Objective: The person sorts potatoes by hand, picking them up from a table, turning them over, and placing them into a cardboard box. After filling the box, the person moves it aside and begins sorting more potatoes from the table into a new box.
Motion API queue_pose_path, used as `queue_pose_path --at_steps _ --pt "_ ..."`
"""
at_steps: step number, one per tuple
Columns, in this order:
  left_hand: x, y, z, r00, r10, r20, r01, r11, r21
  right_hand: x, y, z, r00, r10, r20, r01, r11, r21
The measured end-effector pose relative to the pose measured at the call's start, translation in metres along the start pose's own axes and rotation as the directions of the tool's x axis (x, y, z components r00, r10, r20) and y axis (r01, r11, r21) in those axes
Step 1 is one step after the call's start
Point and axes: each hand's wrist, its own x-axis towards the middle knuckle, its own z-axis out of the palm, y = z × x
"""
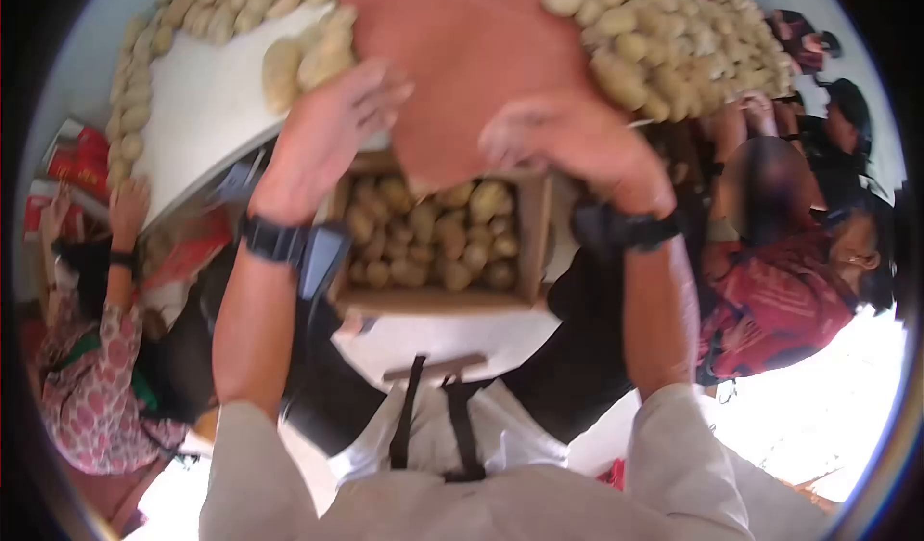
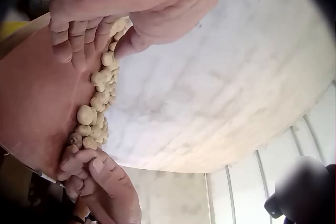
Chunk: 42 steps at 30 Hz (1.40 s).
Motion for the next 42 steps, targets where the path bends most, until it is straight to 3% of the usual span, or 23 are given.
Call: queue_pose_path --at_steps 1,4,5,6,7,8,9,10,11,13,14,15,17,18,20,21,23,27,28,29,31,34,42 --pt "-0.004 -0.008 0.015 0.959 -0.03 -0.28 0.063 0.992 0.108 -0.018 -0.028 0.032 0.992 0.056 -0.114 -0.077 0.978 -0.193" --pt "-0.001 0.007 0.03 0.951 -0.057 -0.305 0.093 0.99 0.107 -0.024 -0.011 0.041 0.987 -0.109 0.114 0.132 0.968 -0.215" --pt "0.003 0.005 0.031 0.955 -0.045 -0.295 0.074 0.993 0.091 -0.027 -0.029 0.052 0.991 0.082 0.101 -0.026 0.884 -0.467" --pt "0.005 0.007 0.036 0.965 -0.03 -0.261 0.055 0.995 0.089 -0.021 -0.008 0.062 0.987 0.029 0.16 0.053 0.874 -0.484" --pt "0.005 0.009 0.038 0.955 -0.047 -0.292 0.077 0.993 0.094 -0.006 0.02 0.075 0.977 0.144 0.156 -0.03 0.821 -0.57" --pt "0.003 0.012 0.039 0.941 -0.068 -0.333 0.109 0.988 0.106 0.007 0.048 0.078 0.963 0.146 0.228 0.035 0.767 -0.64" --pt "0.003 0.011 0.038 0.948 -0.059 -0.312 0.099 0.989 0.113 0.0 0.034 0.086 0.946 0.302 0.12 -0.129 0.688 -0.715" --pt "0.005 0.01 0.035 0.945 -0.071 -0.319 0.106 0.99 0.093 0.009 0.09 0.089 0.982 0.175 0.077 -0.063 0.675 -0.735" --pt "0.006 0.009 0.033 0.94 -0.086 -0.329 0.116 0.991 0.074 0.01 0.109 0.09 0.984 0.168 0.063 -0.067 0.67 -0.739" --pt "0.005 0.011 0.035 0.947 -0.075 -0.312 0.103 0.992 0.074 0.008 0.135 0.09 0.923 0.222 -0.315 -0.381 0.403 -0.832" --pt "0.005 0.011 0.038 0.943 -0.082 -0.323 0.113 0.991 0.076 0.009 0.155 0.089 0.918 0.116 -0.378 -0.395 0.33 -0.857" --pt "0.005 0.012 0.04 0.937 -0.093 -0.336 0.126 0.989 0.077 0.01 0.167 0.089 0.916 0.116 -0.384 -0.4 0.33 -0.855" --pt "0.005 0.012 0.041 0.939 -0.088 -0.331 0.117 0.991 0.066 0.015 0.181 0.091 0.812 0.029 -0.583 -0.573 0.235 -0.785" --pt "0.004 0.012 0.041 0.945 -0.082 -0.317 0.108 0.992 0.064 0.016 0.185 0.094 0.817 0.023 -0.577 -0.565 0.234 -0.791" --pt "0.004 0.016 0.042 0.944 -0.063 -0.323 0.089 0.994 0.069 0.018 0.188 0.091 0.816 0.079 -0.573 -0.551 0.404 -0.73" --pt "0.002 0.018 0.044 0.946 -0.056 -0.319 0.084 0.993 0.077 0.022 0.188 0.091 0.826 0.061 -0.561 -0.534 0.402 -0.743" --pt "-0.001 0.023 0.047 0.948 -0.052 -0.315 0.079 0.994 0.072 0.03 0.193 0.095 0.78 0.219 -0.586 -0.614 0.449 -0.649" --pt "-0.003 0.027 0.047 0.945 -0.03 -0.325 0.062 0.994 0.088 0.055 0.229 0.101 0.765 0.107 -0.635 -0.609 0.439 -0.66" --pt "-0.002 0.025 0.044 0.948 -0.034 -0.316 0.064 0.994 0.085 0.059 0.235 0.097 0.783 -0.043 -0.62 -0.539 0.449 -0.712" --pt "-0.002 0.025 0.042 0.952 -0.038 -0.304 0.066 0.994 0.084 0.062 0.241 0.096 0.79 -0.044 -0.612 -0.531 0.45 -0.718" --pt "-0.004 0.026 0.042 0.953 -0.032 -0.303 0.061 0.994 0.087 0.062 0.225 0.092 0.81 0.105 -0.577 -0.573 0.349 -0.741" --pt "-0.003 0.027 0.042 0.957 -0.025 -0.291 0.055 0.994 0.095 0.06 0.219 0.084 0.827 0.184 -0.531 -0.555 0.411 -0.723" --pt "-0.002 0.023 0.036 0.96 -0.026 -0.277 0.055 0.994 0.098 0.06 0.219 0.091 0.841 0.14 -0.522 -0.531 0.394 -0.75"
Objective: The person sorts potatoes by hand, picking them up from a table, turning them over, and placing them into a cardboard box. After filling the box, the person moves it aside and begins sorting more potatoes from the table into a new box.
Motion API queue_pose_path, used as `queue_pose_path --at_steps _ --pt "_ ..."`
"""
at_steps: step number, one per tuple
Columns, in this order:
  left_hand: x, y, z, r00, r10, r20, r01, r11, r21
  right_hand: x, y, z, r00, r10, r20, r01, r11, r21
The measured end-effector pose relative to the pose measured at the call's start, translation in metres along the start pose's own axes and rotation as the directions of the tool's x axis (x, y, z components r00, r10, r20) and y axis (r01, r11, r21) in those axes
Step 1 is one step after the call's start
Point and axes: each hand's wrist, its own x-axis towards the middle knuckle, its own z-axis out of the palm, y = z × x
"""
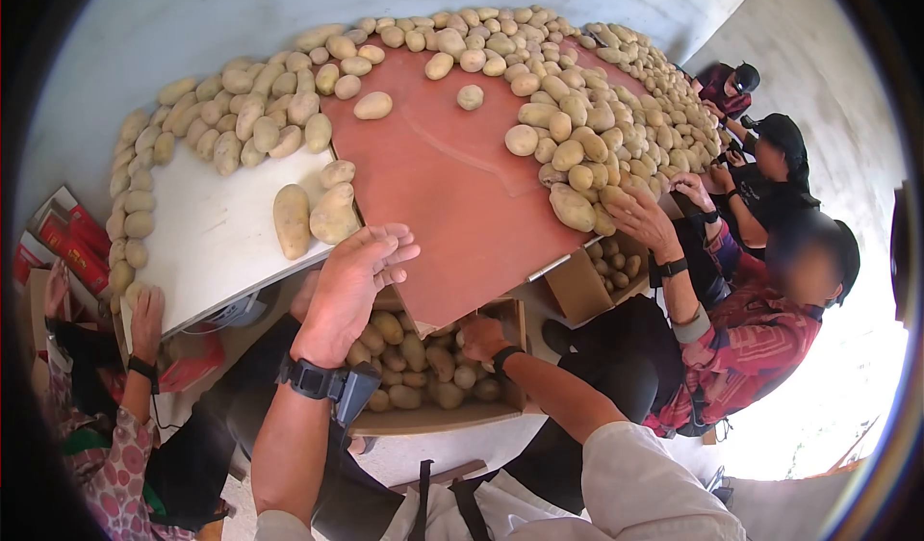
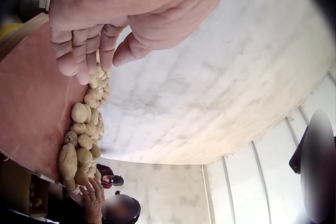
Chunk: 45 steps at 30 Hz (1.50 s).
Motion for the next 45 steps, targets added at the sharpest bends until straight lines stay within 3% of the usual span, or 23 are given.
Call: queue_pose_path --at_steps 5,8,10,15,20,24,26,28,30,32,33,34,35,36,38,45 --pt "-0.003 0.003 -0.002 1.0 0.011 0.01 -0.011 1.0 0.012 -0.017 -0.009 -0.015 0.999 -0.049 0.025 0.048 0.998 0.043" --pt "-0.004 0.006 -0.003 1.0 0.017 -0.006 -0.017 1.0 0.021 -0.029 -0.015 -0.02 0.987 -0.133 -0.088 0.137 0.99 0.036" --pt "0.0 0.006 -0.005 1.0 0.022 -0.005 -0.022 1.0 0.008 -0.039 -0.025 -0.035 0.981 -0.177 0.075 0.169 0.98 0.103" --pt "0.001 0.001 -0.011 0.999 0.045 0.001 -0.045 0.999 -0.031 -0.072 -0.069 -0.06 0.953 -0.295 0.069 0.282 0.947 0.155" --pt "-0.006 0.01 -0.01 0.998 0.06 -0.029 -0.059 0.998 0.007 -0.11 -0.109 -0.129 0.902 -0.418 0.108 0.38 0.888 0.259" --pt "-0.004 0.01 -0.011 0.998 0.051 -0.04 -0.051 0.999 0.013 -0.117 -0.107 -0.189 0.87 -0.475 0.132 0.416 0.851 0.321" --pt "-0.005 0.01 -0.009 0.997 0.05 -0.054 -0.049 0.999 0.023 -0.113 -0.097 -0.226 0.884 -0.412 0.222 0.299 0.862 0.41" --pt "-0.005 0.009 -0.008 0.997 0.044 -0.056 -0.043 0.999 0.025 -0.106 -0.069 -0.244 0.895 -0.436 0.094 0.28 0.712 0.644" --pt "-0.005 0.008 -0.006 0.998 0.041 -0.051 -0.04 0.999 0.024 -0.092 -0.04 -0.257 0.938 -0.345 -0.024 0.272 0.694 0.667" --pt "-0.006 0.008 -0.006 0.997 0.046 -0.054 -0.044 0.998 0.038 -0.092 -0.028 -0.278 0.994 -0.012 -0.105 0.081 0.73 0.678" --pt "-0.005 0.007 -0.006 0.998 0.043 -0.045 -0.041 0.998 0.038 -0.085 -0.016 -0.278 0.994 -0.003 -0.106 0.075 0.73 0.679" --pt "-0.005 0.007 -0.006 0.998 0.044 -0.047 -0.042 0.998 0.038 -0.072 -0.001 -0.27 0.939 0.108 -0.328 0.112 0.803 0.585" --pt "-0.005 0.008 -0.006 0.998 0.043 -0.052 -0.041 0.998 0.039 -0.062 0.01 -0.263 0.824 0.185 -0.536 0.118 0.869 0.48" --pt "-0.005 0.008 -0.006 0.998 0.037 -0.047 -0.036 0.999 0.038 -0.059 0.015 -0.259 0.824 0.191 -0.534 0.11 0.869 0.482" --pt "-0.005 0.009 -0.005 0.997 0.04 -0.067 -0.037 0.998 0.058 -0.056 0.025 -0.25 0.717 0.274 -0.641 -0.03 0.931 0.364" --pt "-0.004 0.008 -0.005 0.997 0.026 -0.073 -0.021 0.997 0.072 -0.057 0.037 -0.228 0.733 0.247 -0.633 -0.045 0.947 0.318"
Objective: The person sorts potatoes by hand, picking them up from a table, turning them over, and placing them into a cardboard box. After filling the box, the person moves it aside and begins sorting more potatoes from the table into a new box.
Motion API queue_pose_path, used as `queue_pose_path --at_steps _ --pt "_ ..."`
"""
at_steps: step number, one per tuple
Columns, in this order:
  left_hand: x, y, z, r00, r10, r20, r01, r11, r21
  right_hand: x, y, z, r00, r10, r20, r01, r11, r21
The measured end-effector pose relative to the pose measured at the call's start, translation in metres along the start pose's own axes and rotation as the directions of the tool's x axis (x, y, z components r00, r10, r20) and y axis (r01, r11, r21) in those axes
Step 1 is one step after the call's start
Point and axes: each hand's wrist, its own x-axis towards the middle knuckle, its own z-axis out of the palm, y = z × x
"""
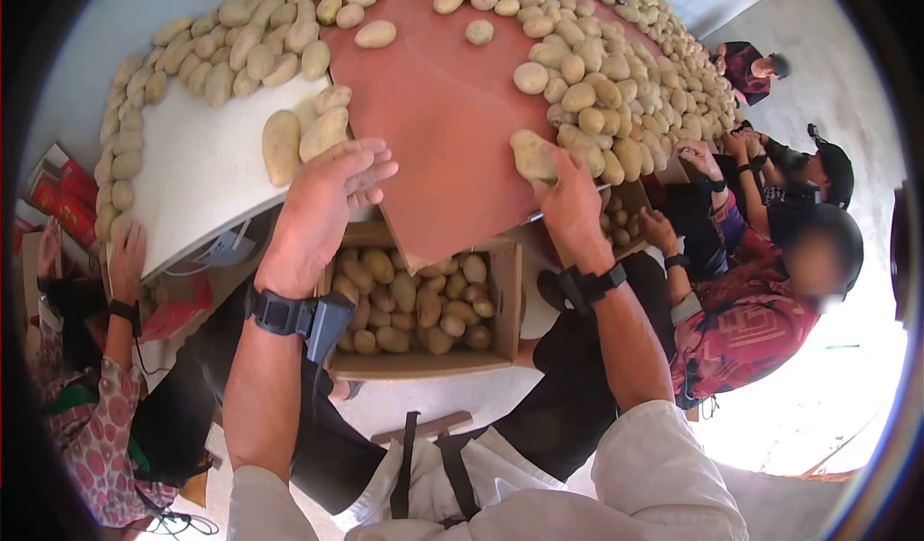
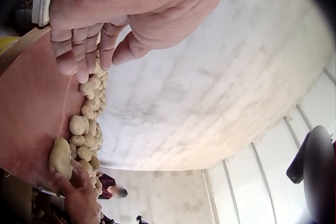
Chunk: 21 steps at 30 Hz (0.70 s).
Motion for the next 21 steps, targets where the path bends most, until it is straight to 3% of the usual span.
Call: queue_pose_path --at_steps 2,5,6,8,9,10,12,14,15,16,17,18,20,21 --pt "0.0 -0.004 -0.002 0.999 0.018 0.038 -0.017 1.0 -0.012 0.003 0.006 0.003 0.987 -0.139 -0.083 0.135 0.99 -0.05" --pt "0.004 -0.013 -0.009 0.994 0.081 0.076 -0.079 0.997 -0.02 0.007 0.014 0.008 0.985 -0.151 -0.087 0.144 0.986 -0.088" --pt "0.001 -0.015 -0.011 0.998 0.036 0.047 -0.036 0.999 -0.012 0.006 0.008 0.004 0.981 -0.159 -0.108 0.15 0.985 -0.09" --pt "0.001 -0.012 -0.009 0.993 0.087 0.085 -0.1 0.981 0.163 0.003 0.003 0.0 0.995 -0.078 -0.065 0.085 0.988 0.125" --pt "0.002 -0.015 -0.009 0.995 0.069 0.071 -0.08 0.983 0.168 0.003 0.001 0.004 0.99 -0.09 -0.106 0.115 0.956 0.269" --pt "0.002 -0.016 -0.009 0.995 0.066 0.081 -0.078 0.984 0.161 -0.003 -0.001 0.005 0.992 -0.085 -0.091 0.108 0.953 0.283" --pt "0.003 -0.016 -0.009 0.995 0.058 0.08 -0.071 0.983 0.169 -0.013 -0.012 -0.007 0.974 -0.048 0.219 -0.058 0.891 0.451" --pt "0.002 -0.018 -0.008 0.993 0.044 0.106 -0.061 0.984 0.165 -0.024 -0.019 -0.006 0.943 -0.086 0.322 -0.063 0.903 0.426" --pt "0.0 -0.015 -0.004 0.994 0.032 0.1 -0.049 0.985 0.167 -0.03 -0.019 -0.005 0.827 -0.226 0.514 -0.043 0.887 0.46" --pt "-0.002 -0.008 0.0 0.996 -0.016 0.082 0.004 0.989 0.147 -0.036 -0.02 -0.004 0.657 -0.355 0.665 -0.033 0.868 0.496" --pt "-0.004 -0.004 0.002 0.996 -0.062 0.067 0.053 0.991 0.125 -0.043 -0.025 -0.003 0.594 -0.376 0.712 0.054 0.901 0.43" --pt "-0.004 -0.004 0.003 0.995 -0.067 0.068 0.058 0.991 0.123 -0.05 -0.025 0.005 0.592 -0.372 0.715 0.05 0.902 0.428" --pt "-0.003 -0.004 0.004 0.995 -0.065 0.07 0.058 0.993 0.101 -0.068 -0.016 0.029 0.536 -0.488 0.689 0.281 0.872 0.4" --pt "-0.004 -0.003 0.004 0.995 -0.067 0.074 0.06 0.993 0.099 -0.073 -0.018 0.037 0.537 -0.484 0.691 0.279 0.875 0.396"
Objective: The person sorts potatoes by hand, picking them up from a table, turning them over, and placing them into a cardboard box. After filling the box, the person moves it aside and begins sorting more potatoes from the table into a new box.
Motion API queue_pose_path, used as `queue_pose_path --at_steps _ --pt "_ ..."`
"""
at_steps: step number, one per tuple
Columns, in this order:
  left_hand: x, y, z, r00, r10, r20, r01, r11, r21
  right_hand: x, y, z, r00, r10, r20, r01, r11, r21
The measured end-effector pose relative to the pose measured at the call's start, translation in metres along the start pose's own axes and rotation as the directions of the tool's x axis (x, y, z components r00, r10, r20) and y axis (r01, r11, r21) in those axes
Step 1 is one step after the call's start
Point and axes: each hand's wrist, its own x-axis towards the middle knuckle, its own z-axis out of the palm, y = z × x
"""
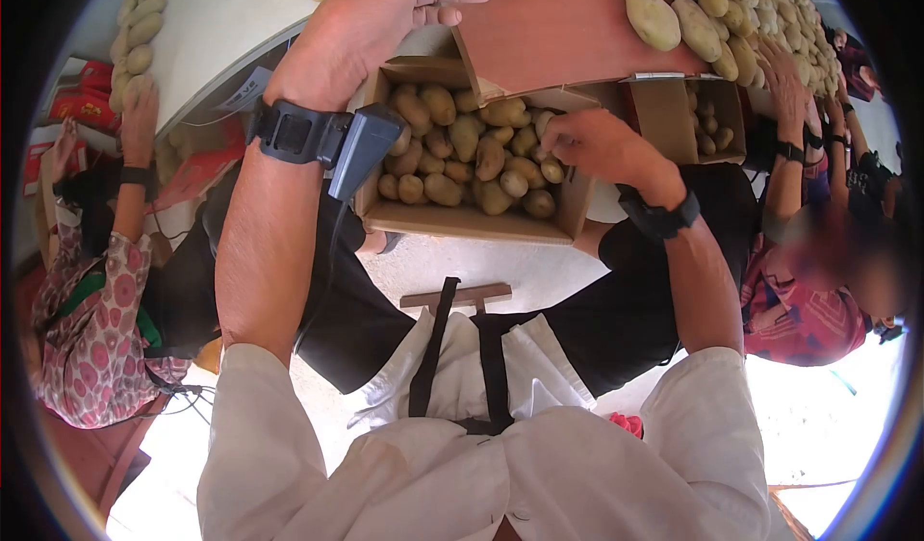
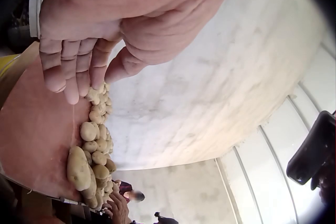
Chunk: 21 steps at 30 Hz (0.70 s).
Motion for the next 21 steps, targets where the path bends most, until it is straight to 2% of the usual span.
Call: queue_pose_path --at_steps 2,3,5,6,8,9,11,15,17,19,21 --pt "-0.001 0.001 0.002 1.0 0.01 -0.022 -0.01 1.0 -0.013 0.01 0.002 0.013 0.945 0.281 0.167 -0.225 0.929 -0.292" --pt "-0.004 0.003 0.004 1.0 0.009 -0.021 -0.009 1.0 -0.018 0.012 0.008 0.02 0.943 0.285 0.17 -0.228 0.928 -0.295" --pt "-0.013 0.006 0.009 0.996 0.088 -0.004 -0.088 0.996 0.023 0.015 0.025 0.04 0.88 0.453 0.143 -0.362 0.833 -0.418" --pt "-0.012 0.005 0.008 0.996 0.087 -0.006 -0.087 0.996 0.017 0.015 0.042 0.056 0.878 0.455 0.146 -0.361 0.832 -0.422" --pt "-0.005 0.003 0.004 0.999 0.047 -0.01 -0.047 0.999 0.008 0.009 0.078 0.091 0.957 0.281 0.07 -0.237 0.9 -0.366" --pt "-0.004 0.002 0.003 0.999 0.049 -0.01 -0.049 0.999 0.006 0.009 0.08 0.105 0.957 0.28 0.07 -0.236 0.899 -0.368" --pt "-0.006 0.001 0.0 0.996 0.081 0.042 -0.081 0.997 -0.014 0.01 0.068 0.134 0.961 0.264 0.079 -0.211 0.891 -0.402" --pt "-0.01 0.004 -0.001 0.996 0.095 0.004 -0.094 0.995 -0.011 0.025 0.045 0.168 0.953 0.289 0.093 -0.221 0.87 -0.44" --pt "-0.009 0.001 -0.005 0.997 0.078 -0.008 -0.078 0.996 -0.051 0.029 0.058 0.196 0.947 0.31 -0.083 -0.318 0.875 -0.366" --pt "-0.013 0.001 -0.006 0.996 0.089 -0.019 -0.09 0.995 -0.036 0.027 0.05 0.194 0.955 0.255 -0.149 -0.293 0.88 -0.373" --pt "-0.012 -0.006 -0.012 0.985 0.17 0.018 -0.171 0.985 0.039 0.023 0.042 0.185 0.946 0.319 0.052 -0.292 0.913 -0.283"
